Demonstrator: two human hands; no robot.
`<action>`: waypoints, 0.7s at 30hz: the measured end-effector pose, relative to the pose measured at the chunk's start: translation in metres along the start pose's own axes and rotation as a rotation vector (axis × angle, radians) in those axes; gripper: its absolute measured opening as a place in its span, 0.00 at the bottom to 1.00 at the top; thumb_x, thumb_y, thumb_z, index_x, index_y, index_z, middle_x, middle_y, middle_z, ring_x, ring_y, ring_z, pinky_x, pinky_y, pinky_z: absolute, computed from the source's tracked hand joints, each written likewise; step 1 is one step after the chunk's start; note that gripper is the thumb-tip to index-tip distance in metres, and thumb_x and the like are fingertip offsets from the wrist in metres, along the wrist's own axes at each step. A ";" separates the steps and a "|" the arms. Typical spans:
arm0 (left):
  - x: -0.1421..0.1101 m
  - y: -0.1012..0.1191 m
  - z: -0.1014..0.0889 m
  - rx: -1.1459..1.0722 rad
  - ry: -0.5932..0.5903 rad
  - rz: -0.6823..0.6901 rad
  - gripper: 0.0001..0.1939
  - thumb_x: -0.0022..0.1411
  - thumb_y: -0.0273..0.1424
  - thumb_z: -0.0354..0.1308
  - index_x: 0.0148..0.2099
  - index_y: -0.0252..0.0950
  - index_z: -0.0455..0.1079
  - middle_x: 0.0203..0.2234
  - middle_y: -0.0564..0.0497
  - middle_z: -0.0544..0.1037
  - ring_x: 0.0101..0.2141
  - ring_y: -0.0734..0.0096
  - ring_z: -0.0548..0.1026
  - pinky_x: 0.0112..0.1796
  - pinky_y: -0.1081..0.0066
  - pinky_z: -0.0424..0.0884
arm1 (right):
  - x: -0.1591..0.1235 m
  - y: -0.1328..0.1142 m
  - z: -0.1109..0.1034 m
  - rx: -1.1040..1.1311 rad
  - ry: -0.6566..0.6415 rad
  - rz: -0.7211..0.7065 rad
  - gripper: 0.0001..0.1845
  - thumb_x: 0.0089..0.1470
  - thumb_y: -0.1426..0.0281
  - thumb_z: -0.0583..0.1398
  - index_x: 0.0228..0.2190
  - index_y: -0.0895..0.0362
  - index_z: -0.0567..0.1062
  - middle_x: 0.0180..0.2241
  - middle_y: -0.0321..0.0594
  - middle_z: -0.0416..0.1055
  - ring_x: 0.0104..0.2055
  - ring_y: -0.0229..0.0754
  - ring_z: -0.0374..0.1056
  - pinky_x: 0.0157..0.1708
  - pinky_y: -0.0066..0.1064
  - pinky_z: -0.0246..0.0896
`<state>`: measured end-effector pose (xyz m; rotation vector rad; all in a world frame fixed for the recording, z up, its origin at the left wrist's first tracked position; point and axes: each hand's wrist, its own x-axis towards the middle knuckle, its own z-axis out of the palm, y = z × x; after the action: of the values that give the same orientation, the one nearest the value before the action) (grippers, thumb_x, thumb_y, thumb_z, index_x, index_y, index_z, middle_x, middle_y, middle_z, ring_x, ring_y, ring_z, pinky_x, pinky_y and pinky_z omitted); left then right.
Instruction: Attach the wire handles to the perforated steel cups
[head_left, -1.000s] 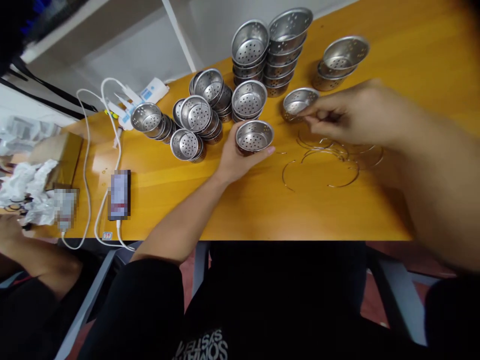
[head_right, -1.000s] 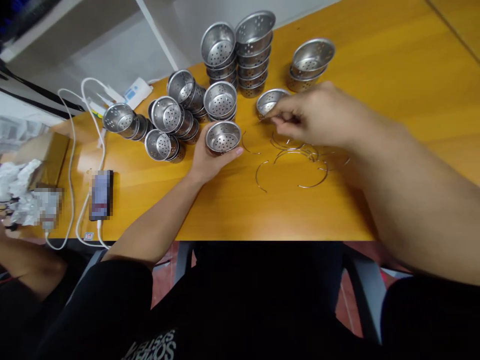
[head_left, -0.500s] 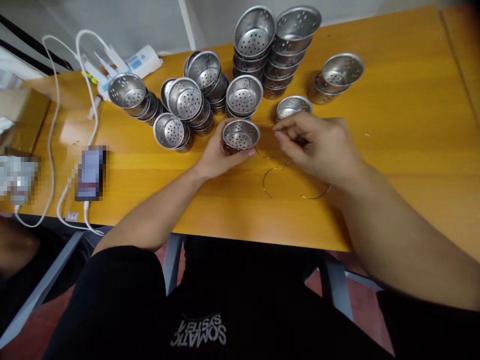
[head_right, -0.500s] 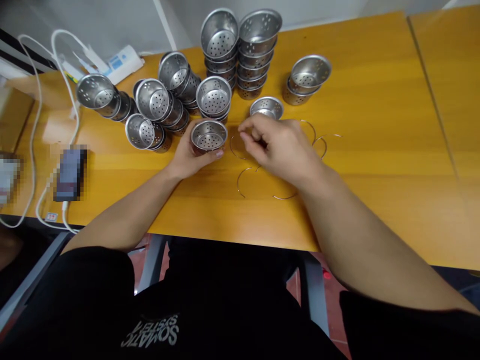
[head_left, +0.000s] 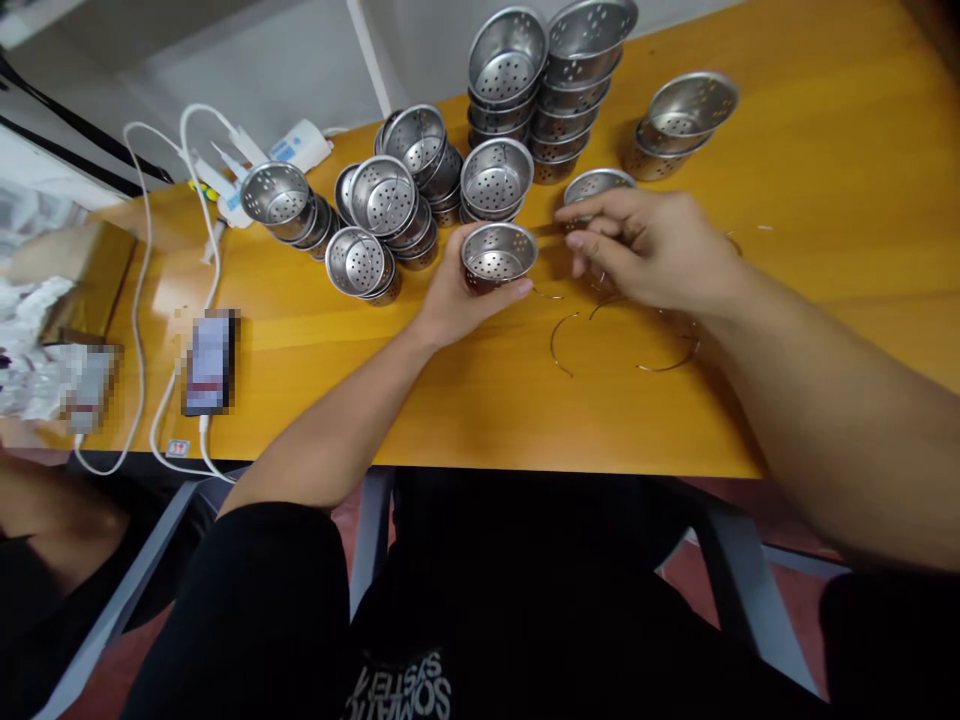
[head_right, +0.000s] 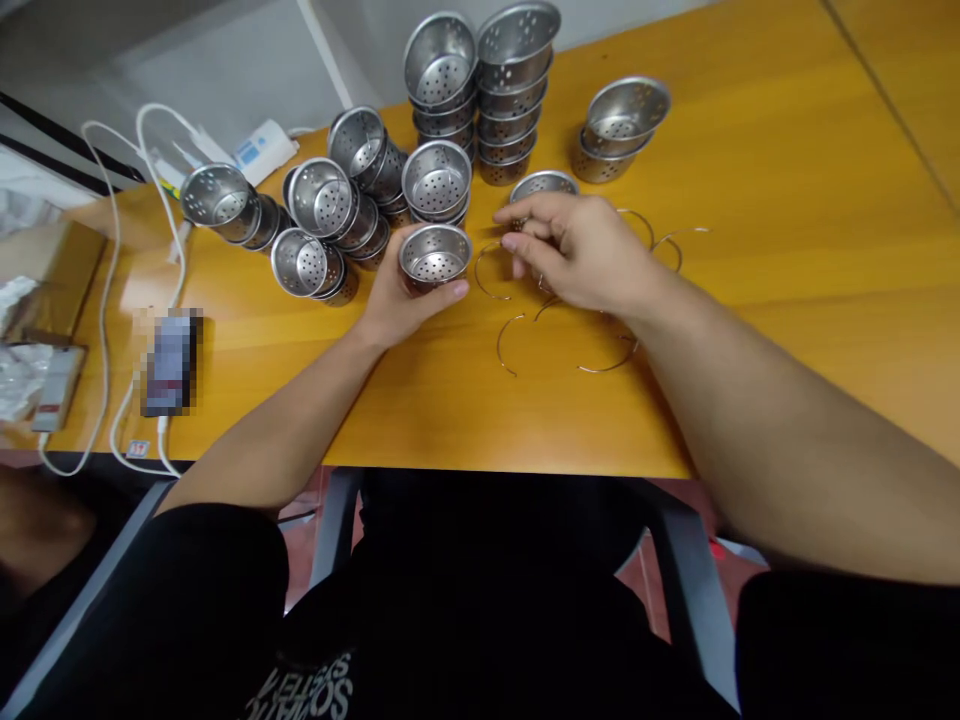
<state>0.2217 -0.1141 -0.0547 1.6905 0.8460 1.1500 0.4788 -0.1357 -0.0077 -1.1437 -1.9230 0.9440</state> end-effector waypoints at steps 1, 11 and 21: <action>0.001 -0.001 0.000 0.002 -0.003 -0.002 0.48 0.44 0.54 0.77 0.59 0.42 0.59 0.54 0.45 0.75 0.55 0.60 0.77 0.62 0.50 0.73 | 0.001 0.000 0.001 -0.005 -0.008 -0.006 0.24 0.67 0.48 0.60 0.55 0.49 0.75 0.32 0.39 0.77 0.26 0.38 0.63 0.29 0.36 0.63; 0.004 0.005 0.003 -0.050 -0.003 -0.078 0.51 0.43 0.56 0.77 0.62 0.44 0.58 0.54 0.44 0.75 0.59 0.54 0.74 0.63 0.48 0.71 | 0.004 0.001 -0.001 -0.056 0.003 -0.056 0.24 0.67 0.46 0.58 0.44 0.53 0.79 0.35 0.42 0.80 0.30 0.37 0.65 0.36 0.35 0.68; 0.003 0.022 0.007 -0.105 0.001 -0.131 0.44 0.40 0.55 0.79 0.52 0.37 0.67 0.47 0.46 0.79 0.48 0.62 0.79 0.59 0.50 0.75 | 0.003 -0.008 -0.001 0.043 -0.009 0.016 0.28 0.65 0.44 0.59 0.52 0.53 0.75 0.40 0.44 0.79 0.23 0.34 0.61 0.24 0.33 0.59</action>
<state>0.2302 -0.1216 -0.0345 1.5264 0.8689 1.0878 0.4749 -0.1355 -0.0001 -1.1333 -1.8944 0.9956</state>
